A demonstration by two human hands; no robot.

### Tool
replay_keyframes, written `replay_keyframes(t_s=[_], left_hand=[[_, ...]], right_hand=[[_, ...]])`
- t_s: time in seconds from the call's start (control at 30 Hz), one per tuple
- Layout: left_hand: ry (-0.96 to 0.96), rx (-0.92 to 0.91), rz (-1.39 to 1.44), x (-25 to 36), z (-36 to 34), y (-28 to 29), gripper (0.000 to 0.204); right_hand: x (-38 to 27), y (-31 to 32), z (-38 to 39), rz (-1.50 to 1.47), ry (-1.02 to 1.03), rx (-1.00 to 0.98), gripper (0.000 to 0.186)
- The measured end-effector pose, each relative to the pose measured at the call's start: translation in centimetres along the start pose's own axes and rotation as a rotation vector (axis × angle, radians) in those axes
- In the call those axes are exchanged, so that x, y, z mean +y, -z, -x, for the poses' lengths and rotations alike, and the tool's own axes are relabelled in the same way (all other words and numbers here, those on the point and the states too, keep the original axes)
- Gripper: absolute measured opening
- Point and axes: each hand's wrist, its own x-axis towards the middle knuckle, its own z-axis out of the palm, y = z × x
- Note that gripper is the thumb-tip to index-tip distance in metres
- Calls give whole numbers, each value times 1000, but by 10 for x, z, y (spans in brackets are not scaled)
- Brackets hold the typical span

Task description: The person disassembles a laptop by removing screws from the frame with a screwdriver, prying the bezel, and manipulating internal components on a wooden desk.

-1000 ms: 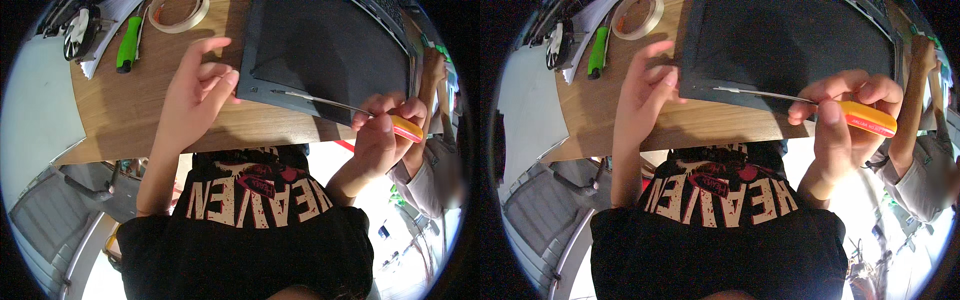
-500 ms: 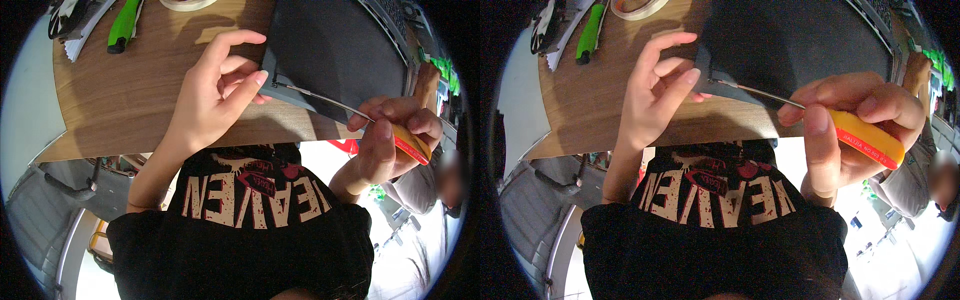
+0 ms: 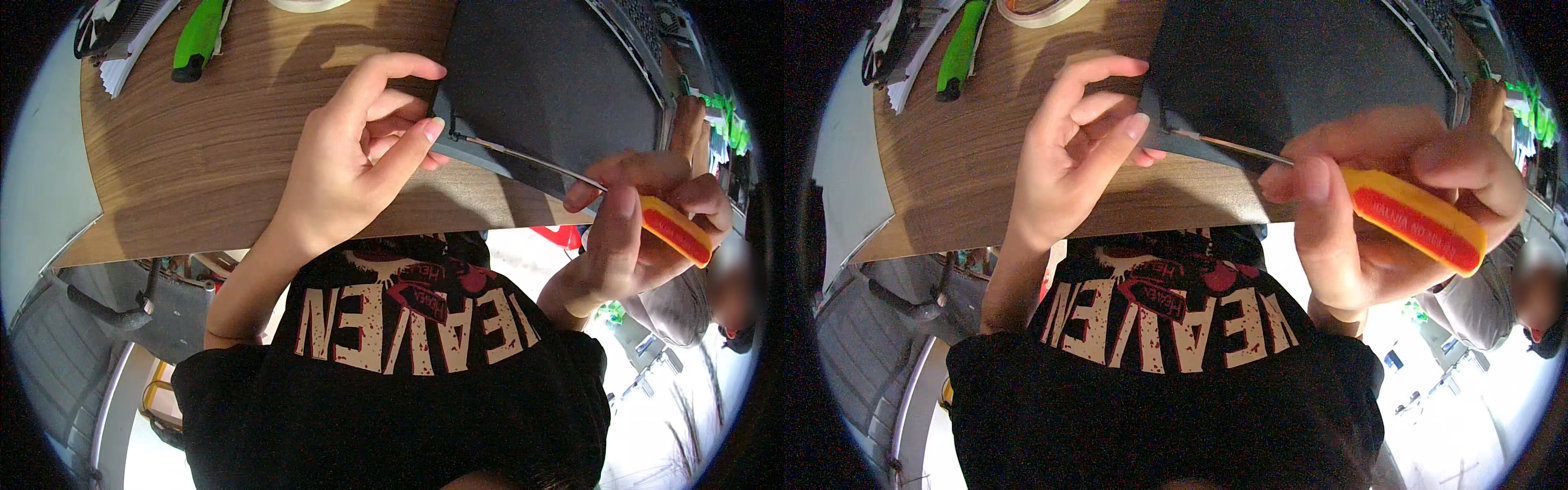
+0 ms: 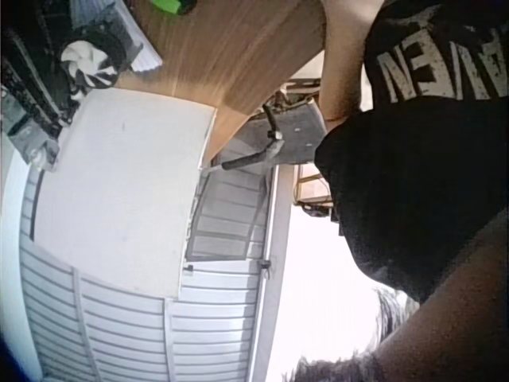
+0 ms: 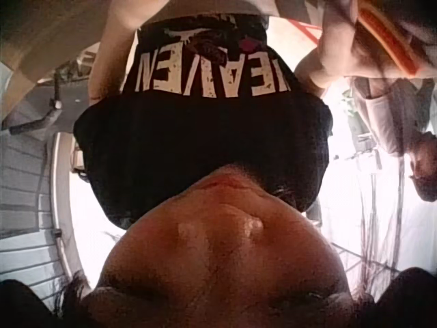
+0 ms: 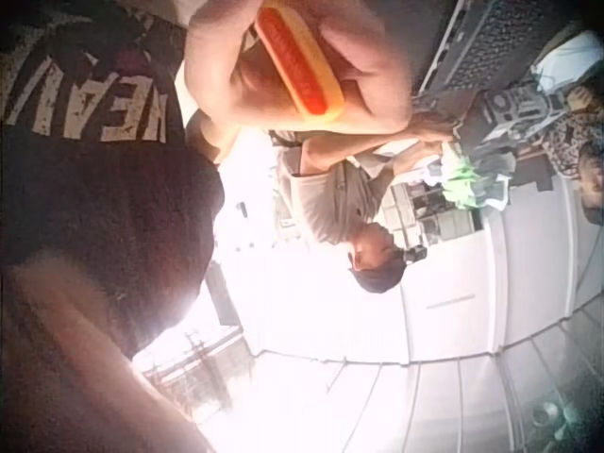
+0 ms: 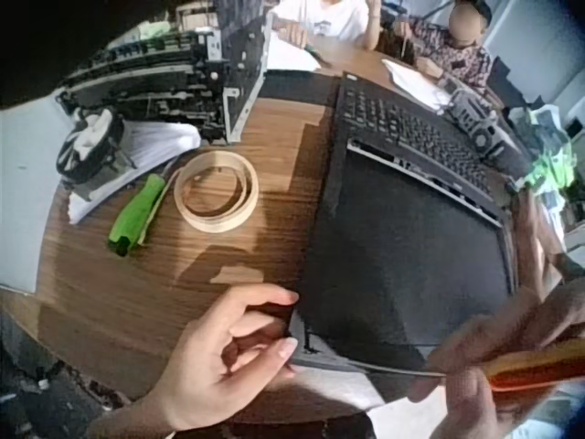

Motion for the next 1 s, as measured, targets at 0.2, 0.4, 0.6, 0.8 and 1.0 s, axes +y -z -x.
replay_keyframes(t_s=[0.2, 0.4, 0.6, 0.8, 1.0], left_hand=[[-10, -28, -14, 0, -2, -3, 25], [-33, -61, -6, -2, -1, 0, 18], [-22, 0, 10, 2, -3, -3, 15], [-374, 105, -482, 36, -12, -1, 15], [-641, 111, -613, 69, -14, -22, 21]], right_hand=[[-5, 9, -8, 49, -13, -39, 33], [-23, 30, -29, 116, -104, -212, 43], [-38, 27, -42, 400, 2, -237, 33], [-41, 20, -61, 408, 353, -436, 35], [-36, 14, -61, 378, 353, -458, 30]])
